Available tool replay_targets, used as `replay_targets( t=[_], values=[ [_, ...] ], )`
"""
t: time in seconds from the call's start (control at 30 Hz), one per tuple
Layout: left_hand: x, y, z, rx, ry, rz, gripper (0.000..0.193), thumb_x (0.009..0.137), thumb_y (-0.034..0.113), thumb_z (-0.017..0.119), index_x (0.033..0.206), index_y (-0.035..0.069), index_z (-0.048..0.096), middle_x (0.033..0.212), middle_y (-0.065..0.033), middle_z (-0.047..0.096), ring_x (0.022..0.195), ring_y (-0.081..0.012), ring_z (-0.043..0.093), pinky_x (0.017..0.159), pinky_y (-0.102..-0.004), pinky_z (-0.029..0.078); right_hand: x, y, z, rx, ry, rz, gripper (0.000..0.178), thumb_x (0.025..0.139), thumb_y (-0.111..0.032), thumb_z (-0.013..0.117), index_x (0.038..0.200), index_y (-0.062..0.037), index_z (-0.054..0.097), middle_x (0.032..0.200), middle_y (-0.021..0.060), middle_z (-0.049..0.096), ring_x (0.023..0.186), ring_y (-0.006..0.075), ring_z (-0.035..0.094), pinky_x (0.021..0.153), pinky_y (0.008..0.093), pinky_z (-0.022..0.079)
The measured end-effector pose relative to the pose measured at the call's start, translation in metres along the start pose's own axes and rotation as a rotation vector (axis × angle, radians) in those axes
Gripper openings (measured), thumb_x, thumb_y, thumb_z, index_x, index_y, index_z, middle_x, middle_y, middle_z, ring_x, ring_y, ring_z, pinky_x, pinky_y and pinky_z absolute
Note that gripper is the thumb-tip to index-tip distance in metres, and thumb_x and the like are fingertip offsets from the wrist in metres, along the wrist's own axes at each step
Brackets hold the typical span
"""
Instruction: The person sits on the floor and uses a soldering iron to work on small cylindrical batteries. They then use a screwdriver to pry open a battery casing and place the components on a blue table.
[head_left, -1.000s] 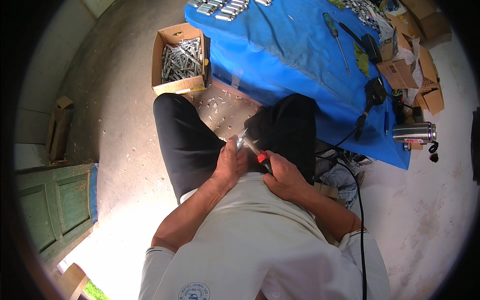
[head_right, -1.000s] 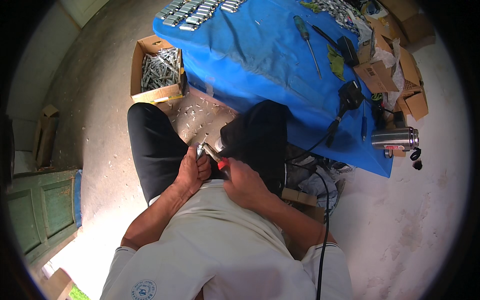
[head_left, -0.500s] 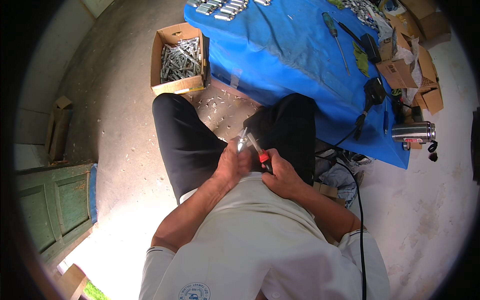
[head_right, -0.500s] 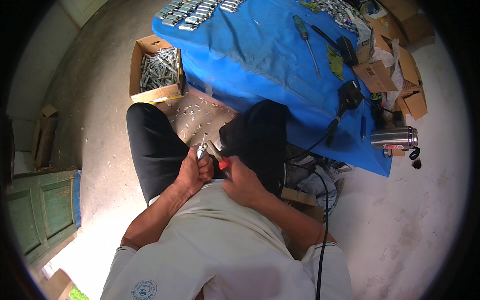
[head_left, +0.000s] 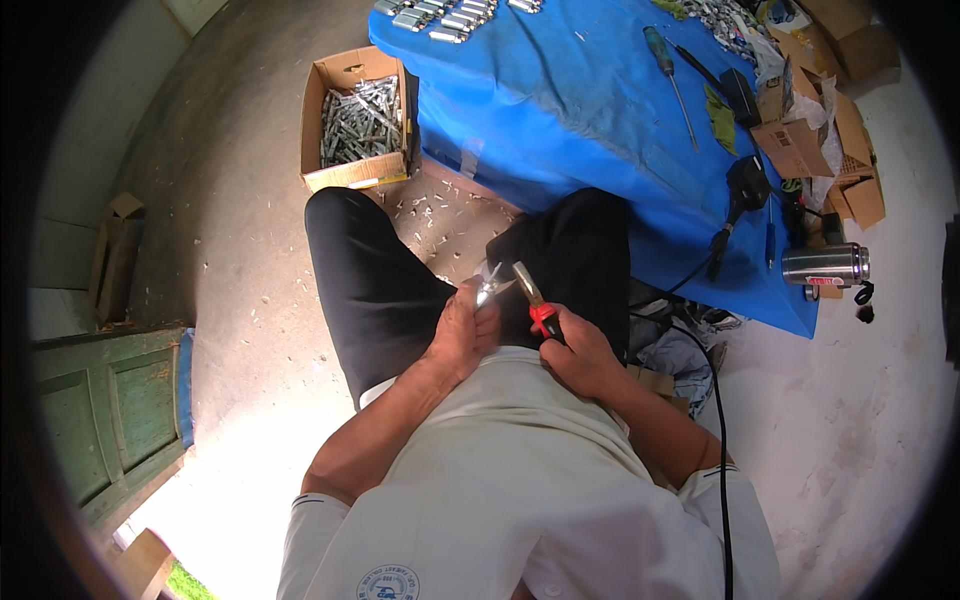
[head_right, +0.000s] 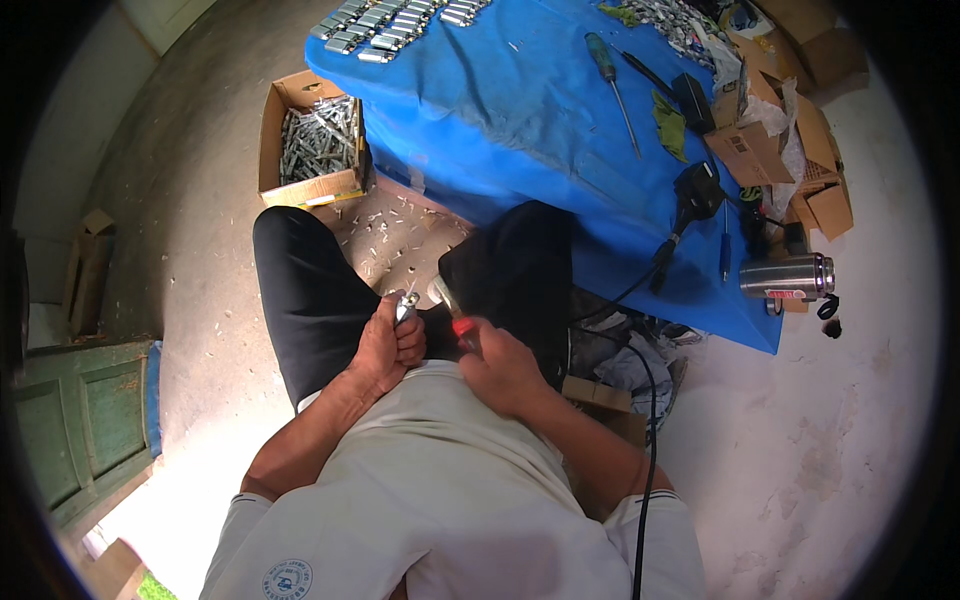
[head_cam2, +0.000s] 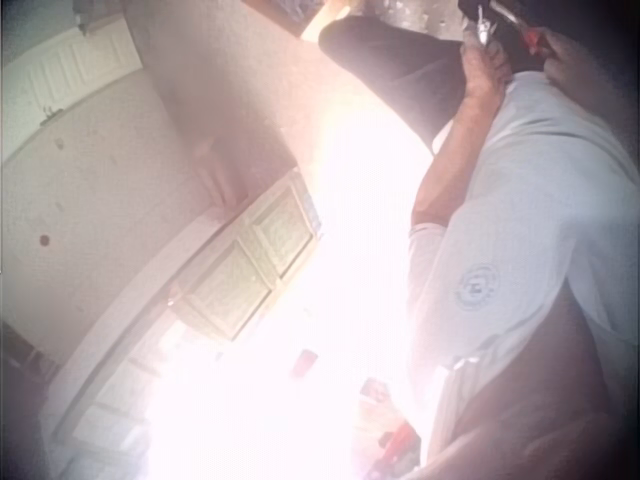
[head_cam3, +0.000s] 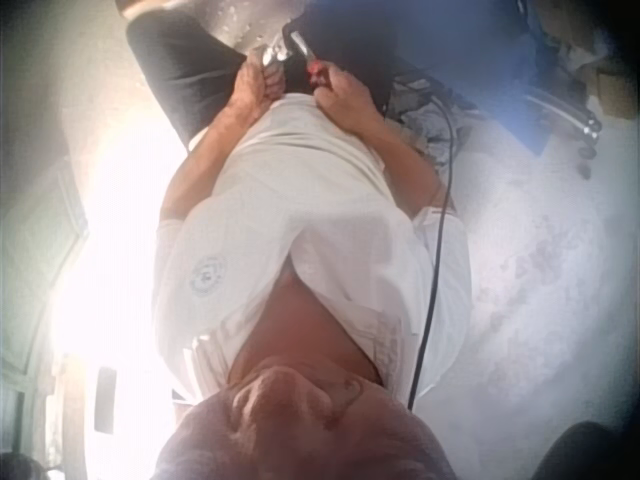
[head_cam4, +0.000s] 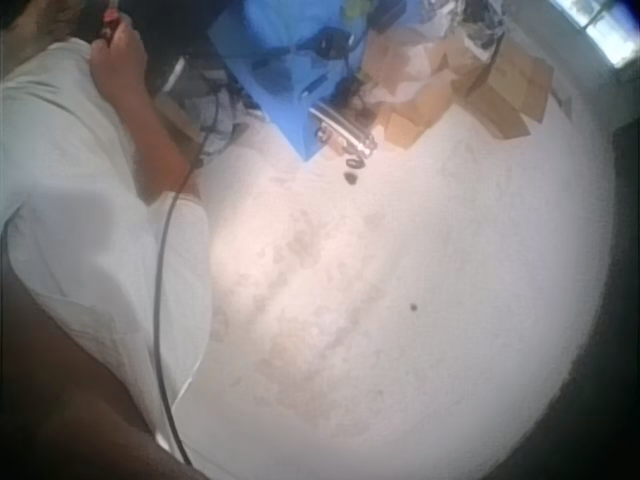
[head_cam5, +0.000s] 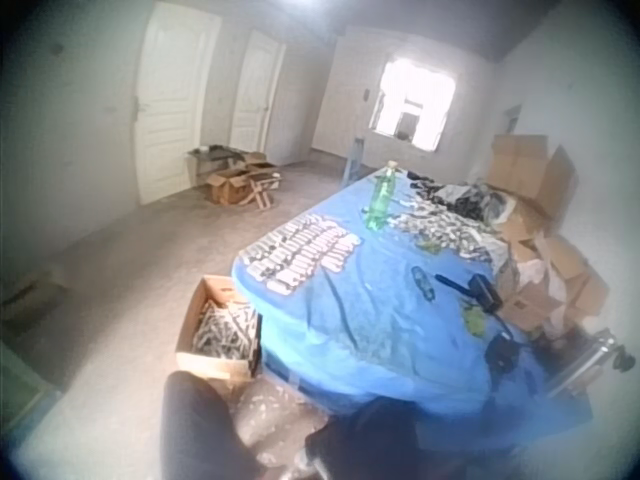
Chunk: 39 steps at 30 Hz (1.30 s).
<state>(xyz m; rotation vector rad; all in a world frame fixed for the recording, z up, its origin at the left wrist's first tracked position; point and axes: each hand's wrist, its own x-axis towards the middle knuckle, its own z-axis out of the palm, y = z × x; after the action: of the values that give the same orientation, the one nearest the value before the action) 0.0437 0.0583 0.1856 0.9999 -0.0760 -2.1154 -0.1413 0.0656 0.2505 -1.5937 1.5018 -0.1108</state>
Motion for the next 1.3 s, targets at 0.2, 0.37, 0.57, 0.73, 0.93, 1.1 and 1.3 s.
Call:
replay_targets(
  t=[0.2,0.37,0.57,0.73,0.93,1.1,1.3],
  values=[
    [-0.004,0.005,0.0,-0.074,-0.092,-0.007,0.051,0.096,0.043,0.032,0.053,0.017,0.024,0.048,0.003,0.023,0.042,-0.0114,0.018,0.041,-0.0274,0.019,-0.005,0.011,0.003,0.326,-0.112,0.12,0.034,0.076,-0.005,0.055,0.11,-0.0012,0.054,0.097,0.0074,0.062,0.088,0.0141,0.058,0.08,0.0286,0.047],
    [-0.003,0.005,0.0,-0.103,-0.162,-0.031,0.049,0.097,0.041,0.031,0.055,0.017,0.026,0.049,0.003,0.024,0.042,-0.0116,0.019,0.041,-0.0273,0.021,-0.016,0.024,0.0,0.635,-0.102,0.289,0.037,0.075,0.002,0.054,0.112,-0.0017,0.054,0.101,0.0081,0.062,0.091,0.0155,0.059,0.084,0.0288,0.047],
    [-0.004,0.006,0.0,-0.122,-0.173,-0.061,0.05,0.097,0.042,0.031,0.055,0.016,0.026,0.049,0.0028,0.025,0.042,-0.0116,0.02,0.041,-0.027,0.021,-0.032,0.02,-0.005,0.642,-0.063,0.178,0.05,0.074,0.006,0.054,0.123,-0.0029,0.049,0.109,0.0073,0.059,0.099,0.0148,0.056,0.088,0.0282,0.046],
    [-0.003,0.004,0.001,-0.123,-0.166,-0.072,0.051,0.097,0.043,0.031,0.055,0.016,0.026,0.049,0.0025,0.024,0.043,-0.0116,0.02,0.041,-0.0271,0.021,-0.027,0.012,-0.013,0.635,-0.045,0.093,0.056,0.075,0.006,0.055,0.129,-0.004,0.046,0.11,0.0066,0.057,0.102,0.0136,0.053,0.089,0.0277,0.044],
    [-0.003,0.002,-0.001,-0.082,-0.13,-0.054,0.051,0.096,0.044,0.033,0.055,0.016,0.025,0.049,0.0023,0.023,0.043,-0.0117,0.019,0.042,-0.0273,0.02,-0.006,0.008,-0.015,0.381,0.004,-0.115,0.051,0.076,0.003,0.049,0.127,-0.0021,0.046,0.11,0.0075,0.056,0.097,0.0164,0.053,0.087,0.0288,0.044],
    [-0.005,0.001,-0.002,-0.04,-0.051,-0.014,0.052,0.096,0.047,0.033,0.056,0.016,0.025,0.05,0.0024,0.023,0.043,-0.0111,0.018,0.042,-0.0272,0.02,0.016,0.001,-0.025,0.336,-0.105,-0.167,0.047,0.078,0.004,0.047,0.125,-0.0015,0.049,0.109,0.0063,0.055,0.095,0.0147,0.053,0.086,0.031,0.047],
    [-0.005,0.003,-0.005,-0.053,-0.018,0.031,0.053,0.098,0.048,0.03,0.055,0.016,0.025,0.049,0.0023,0.023,0.042,-0.0111,0.018,0.041,-0.0272,0.019,0.027,0.013,0.002,0.043,0.07,-0.215,0.051,0.075,0.002,0.048,0.125,0.0001,0.047,0.113,0.017,0.056,0.101,0.0304,0.058,0.087,0.0331,0.047]
  ],
)
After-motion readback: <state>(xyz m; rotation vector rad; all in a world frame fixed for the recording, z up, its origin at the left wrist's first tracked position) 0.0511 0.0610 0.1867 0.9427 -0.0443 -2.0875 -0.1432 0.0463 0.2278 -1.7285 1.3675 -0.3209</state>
